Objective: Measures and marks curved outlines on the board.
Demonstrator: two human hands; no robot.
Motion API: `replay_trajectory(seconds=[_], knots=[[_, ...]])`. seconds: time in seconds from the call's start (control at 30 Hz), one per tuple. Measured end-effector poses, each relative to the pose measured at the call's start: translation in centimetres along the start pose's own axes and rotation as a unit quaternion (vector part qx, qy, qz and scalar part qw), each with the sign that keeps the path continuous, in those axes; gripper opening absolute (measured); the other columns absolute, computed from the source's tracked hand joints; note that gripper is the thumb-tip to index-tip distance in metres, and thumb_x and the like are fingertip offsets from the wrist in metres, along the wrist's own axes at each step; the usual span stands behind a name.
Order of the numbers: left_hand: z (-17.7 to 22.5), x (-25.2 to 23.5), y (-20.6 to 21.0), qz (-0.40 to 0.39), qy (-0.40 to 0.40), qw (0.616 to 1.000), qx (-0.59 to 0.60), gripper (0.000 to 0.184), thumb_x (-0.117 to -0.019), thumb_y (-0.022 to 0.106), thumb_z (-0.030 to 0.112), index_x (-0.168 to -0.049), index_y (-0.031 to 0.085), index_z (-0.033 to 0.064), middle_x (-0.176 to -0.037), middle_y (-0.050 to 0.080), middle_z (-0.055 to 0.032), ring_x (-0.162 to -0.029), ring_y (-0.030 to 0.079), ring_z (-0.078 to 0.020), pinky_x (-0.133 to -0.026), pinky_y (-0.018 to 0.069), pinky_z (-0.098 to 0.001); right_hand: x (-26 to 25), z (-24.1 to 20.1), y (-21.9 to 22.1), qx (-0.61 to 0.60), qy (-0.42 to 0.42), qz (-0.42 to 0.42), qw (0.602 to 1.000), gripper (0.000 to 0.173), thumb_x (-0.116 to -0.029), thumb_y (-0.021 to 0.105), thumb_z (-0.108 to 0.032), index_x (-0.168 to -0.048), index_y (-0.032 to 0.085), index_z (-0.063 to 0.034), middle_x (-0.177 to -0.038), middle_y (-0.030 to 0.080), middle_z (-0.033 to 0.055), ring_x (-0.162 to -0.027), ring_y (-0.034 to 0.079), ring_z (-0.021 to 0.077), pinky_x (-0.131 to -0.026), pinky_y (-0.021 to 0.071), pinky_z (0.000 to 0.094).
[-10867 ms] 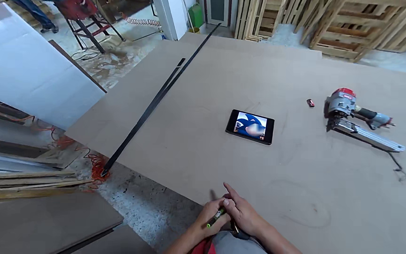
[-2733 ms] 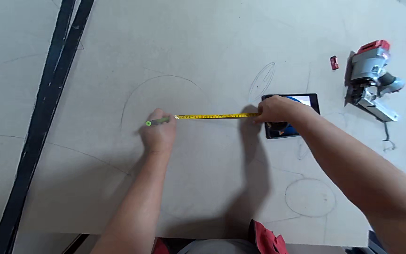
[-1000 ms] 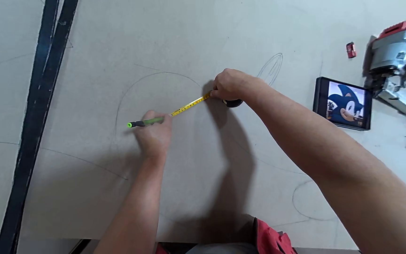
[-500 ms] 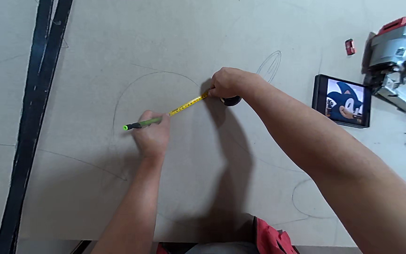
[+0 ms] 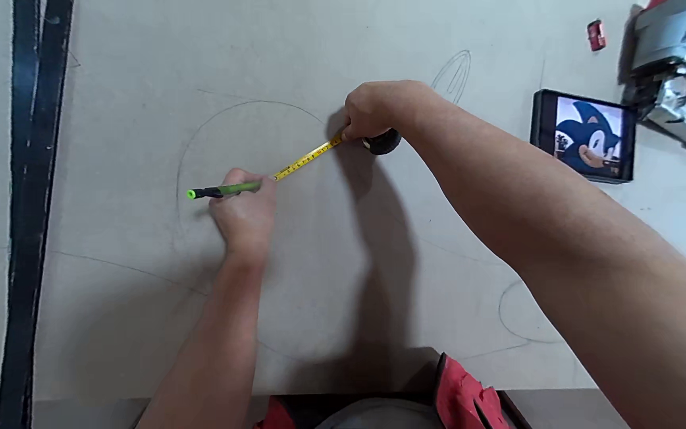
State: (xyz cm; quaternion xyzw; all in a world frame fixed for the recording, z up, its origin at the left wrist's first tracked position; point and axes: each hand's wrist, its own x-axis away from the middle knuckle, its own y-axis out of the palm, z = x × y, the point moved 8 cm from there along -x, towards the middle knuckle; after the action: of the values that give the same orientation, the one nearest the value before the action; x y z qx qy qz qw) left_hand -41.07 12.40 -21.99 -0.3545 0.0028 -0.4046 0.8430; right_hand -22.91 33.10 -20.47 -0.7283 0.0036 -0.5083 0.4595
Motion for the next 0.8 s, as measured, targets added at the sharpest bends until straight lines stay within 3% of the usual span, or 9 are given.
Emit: replay_trajectory(seconds=[0.8], knots=[[-0.4,1.9,0.2,0.020,0.014,0.999,0.024,0.014,-0.0910,0.076,0.022,-0.089,0.066,0.0125,-0.069,0.068,0.0007,-0.055,0.067,-0.0102,-0.053,0.0588,-0.0315,1.4,-0.5,1.5,0.012,-0.026,-0.001,1.000,0.039,-0.1009,0.058,-0.048,-0.096,0.073,-0.0115,-0.091,0.068,0.0131,-0.091,0.067,0.0324,-0.073,0.0512,0.0584]])
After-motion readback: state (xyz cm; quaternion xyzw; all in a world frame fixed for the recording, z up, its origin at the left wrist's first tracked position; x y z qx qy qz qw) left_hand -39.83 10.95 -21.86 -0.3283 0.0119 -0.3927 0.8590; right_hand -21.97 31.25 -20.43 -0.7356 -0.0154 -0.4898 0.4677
